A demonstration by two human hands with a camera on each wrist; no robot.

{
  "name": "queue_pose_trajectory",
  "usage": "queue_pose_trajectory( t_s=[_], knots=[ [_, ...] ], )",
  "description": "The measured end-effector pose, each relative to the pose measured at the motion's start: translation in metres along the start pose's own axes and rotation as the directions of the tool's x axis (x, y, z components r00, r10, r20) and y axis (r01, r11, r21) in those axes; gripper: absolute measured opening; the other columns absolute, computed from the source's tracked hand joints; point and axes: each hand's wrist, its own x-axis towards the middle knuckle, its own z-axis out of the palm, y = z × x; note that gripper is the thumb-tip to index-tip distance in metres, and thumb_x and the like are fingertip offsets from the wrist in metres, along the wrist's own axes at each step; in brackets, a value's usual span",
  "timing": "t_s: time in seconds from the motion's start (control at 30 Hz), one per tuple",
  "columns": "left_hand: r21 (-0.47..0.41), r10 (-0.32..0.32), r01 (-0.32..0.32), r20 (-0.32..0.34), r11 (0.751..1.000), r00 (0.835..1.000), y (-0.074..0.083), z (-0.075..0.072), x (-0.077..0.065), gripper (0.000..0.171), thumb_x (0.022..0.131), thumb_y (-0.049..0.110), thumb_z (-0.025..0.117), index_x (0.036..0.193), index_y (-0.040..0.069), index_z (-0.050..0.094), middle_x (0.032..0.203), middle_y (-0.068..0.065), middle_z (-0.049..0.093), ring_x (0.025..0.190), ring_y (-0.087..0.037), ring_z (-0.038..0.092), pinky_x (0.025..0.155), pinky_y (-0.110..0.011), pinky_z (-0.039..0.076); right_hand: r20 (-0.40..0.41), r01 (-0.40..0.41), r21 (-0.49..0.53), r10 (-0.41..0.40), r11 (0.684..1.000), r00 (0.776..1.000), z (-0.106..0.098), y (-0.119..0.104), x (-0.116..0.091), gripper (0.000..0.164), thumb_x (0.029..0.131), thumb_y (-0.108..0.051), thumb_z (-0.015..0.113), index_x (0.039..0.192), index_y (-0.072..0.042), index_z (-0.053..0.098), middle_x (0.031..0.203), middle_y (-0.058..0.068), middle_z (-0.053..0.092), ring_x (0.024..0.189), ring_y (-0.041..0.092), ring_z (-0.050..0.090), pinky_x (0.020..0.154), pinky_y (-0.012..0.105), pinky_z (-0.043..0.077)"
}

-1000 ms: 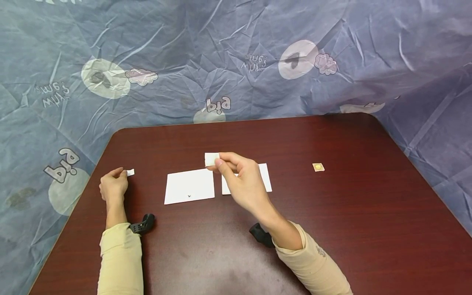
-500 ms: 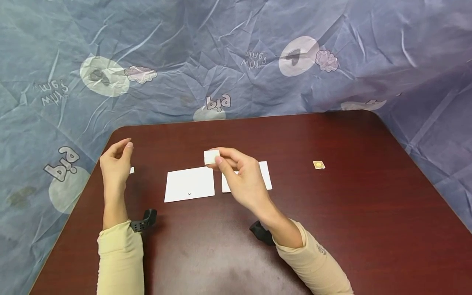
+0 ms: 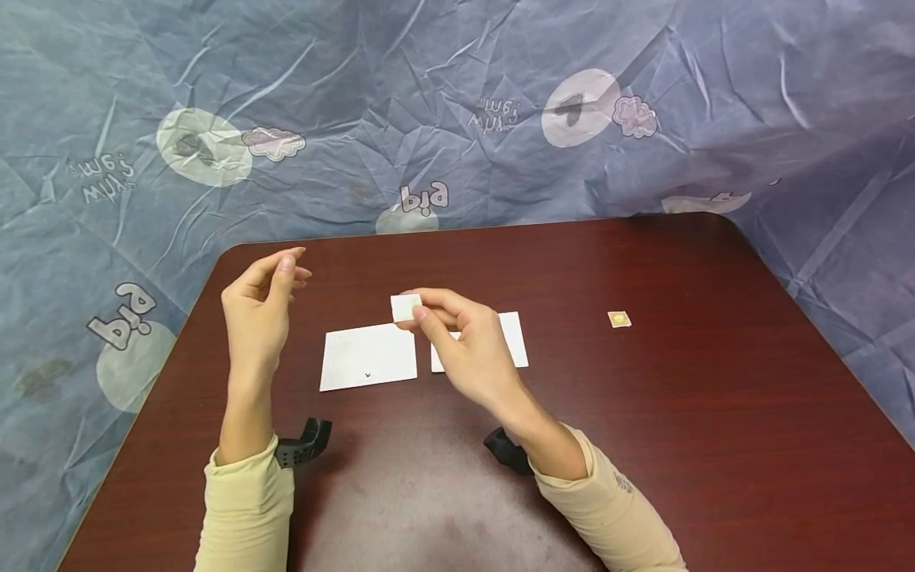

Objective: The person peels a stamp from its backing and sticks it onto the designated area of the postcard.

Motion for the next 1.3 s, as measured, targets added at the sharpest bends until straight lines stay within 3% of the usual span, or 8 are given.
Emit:
queue_pose_trajectory(
  t_s=[0.1, 0.17, 0.3, 0.4, 0.5, 0.7, 0.93, 1.3],
  knots=[
    [-0.019, -0.013, 0.015, 0.103, 1.000, 0.995, 0.008, 0.012, -0.007, 0.022, 0.096, 0.014, 0.058, 0.107, -0.001, 0.071, 0.083, -0.018, 0.066, 0.078, -0.014, 0.063, 0.077, -0.029, 0.050, 0.013, 0.001, 0.017, -0.001, 1.000, 1.000, 0.001, 0.000, 0.000, 0.020, 0.094, 0.001, 0.056, 0.112, 0.005, 0.064, 0.096, 0.014, 0.071, 0.086, 0.021, 0.069, 0.084, 0.036, 0.052],
    [-0.036, -0.033, 0.040, 0.193, 0.999, 0.981, 0.013, 0.019, -0.012, 0.023, 0.097, 0.017, 0.058, 0.108, 0.000, 0.071, 0.084, -0.015, 0.068, 0.081, -0.017, 0.065, 0.080, -0.032, 0.051, 0.018, 0.004, 0.024, -0.005, 1.000, 1.000, 0.001, -0.001, 0.000, 0.019, 0.094, 0.001, 0.056, 0.112, 0.005, 0.064, 0.097, 0.013, 0.070, 0.086, 0.023, 0.069, 0.084, 0.036, 0.052],
    [-0.070, -0.068, 0.103, 0.383, 0.992, 0.921, 0.021, 0.030, -0.020, 0.025, 0.097, 0.016, 0.058, 0.111, -0.002, 0.069, 0.090, -0.012, 0.070, 0.090, -0.021, 0.066, 0.084, -0.035, 0.050, 0.028, 0.009, 0.015, -0.009, 1.000, 1.000, 0.000, 0.000, 0.000, 0.019, 0.094, 0.001, 0.056, 0.111, 0.005, 0.064, 0.098, 0.013, 0.070, 0.087, 0.024, 0.069, 0.084, 0.036, 0.052],
    [-0.072, -0.069, 0.118, 0.481, 0.990, 0.874, 0.026, 0.034, -0.025, 0.023, 0.095, 0.012, 0.059, 0.110, -0.002, 0.069, 0.095, -0.011, 0.070, 0.093, -0.021, 0.065, 0.083, -0.034, 0.050, 0.033, 0.016, -0.001, -0.016, 1.000, 0.999, 0.000, -0.001, 0.000, 0.019, 0.095, 0.000, 0.056, 0.112, 0.004, 0.064, 0.098, 0.011, 0.071, 0.087, 0.022, 0.069, 0.083, 0.036, 0.052],
    [-0.051, -0.064, 0.104, 0.515, 0.993, 0.855, 0.031, 0.036, -0.029, 0.019, 0.092, 0.010, 0.064, 0.106, 0.000, 0.072, 0.095, -0.006, 0.071, 0.083, -0.020, 0.063, 0.072, -0.030, 0.048, 0.031, 0.022, -0.011, -0.022, 1.000, 0.999, -0.001, -0.001, 0.000, 0.019, 0.095, 0.000, 0.056, 0.112, 0.003, 0.065, 0.098, 0.010, 0.071, 0.086, 0.021, 0.069, 0.083, 0.037, 0.052],
    [-0.031, -0.062, 0.088, 0.476, 0.996, 0.877, 0.037, 0.039, -0.034, 0.015, 0.087, 0.007, 0.069, 0.100, 0.002, 0.074, 0.086, -0.003, 0.071, 0.066, -0.024, 0.056, 0.054, -0.025, 0.037, 0.021, 0.024, -0.021, -0.023, 1.000, 1.000, -0.001, 0.000, 0.000, 0.019, 0.095, 0.001, 0.056, 0.111, 0.003, 0.065, 0.096, 0.010, 0.071, 0.084, 0.021, 0.069, 0.082, 0.037, 0.052],
    [-0.085, -0.039, 0.082, 0.415, 0.993, 0.909, 0.036, 0.046, -0.037, 0.016, 0.085, 0.003, 0.070, 0.100, 0.000, 0.074, 0.082, -0.007, 0.072, 0.066, -0.015, 0.059, 0.058, -0.025, 0.042, 0.011, 0.047, -0.036, -0.046, 0.998, 0.999, -0.001, 0.001, 0.000, 0.020, 0.094, 0.001, 0.056, 0.112, 0.003, 0.065, 0.093, 0.010, 0.071, 0.083, 0.019, 0.068, 0.080, 0.036, 0.053],
    [-0.106, 0.000, 0.042, 0.368, 0.993, 0.930, 0.039, 0.047, -0.038, 0.014, 0.085, 0.001, 0.070, 0.098, -0.001, 0.074, 0.084, -0.008, 0.071, 0.064, -0.014, 0.059, 0.060, -0.024, 0.044, -0.005, 0.094, -0.046, -0.095, 0.995, 0.996, -0.001, 0.002, 0.001, 0.018, 0.093, 0.004, 0.058, 0.109, 0.004, 0.065, 0.093, 0.011, 0.071, 0.082, 0.019, 0.068, 0.079, 0.036, 0.053]
  ],
)
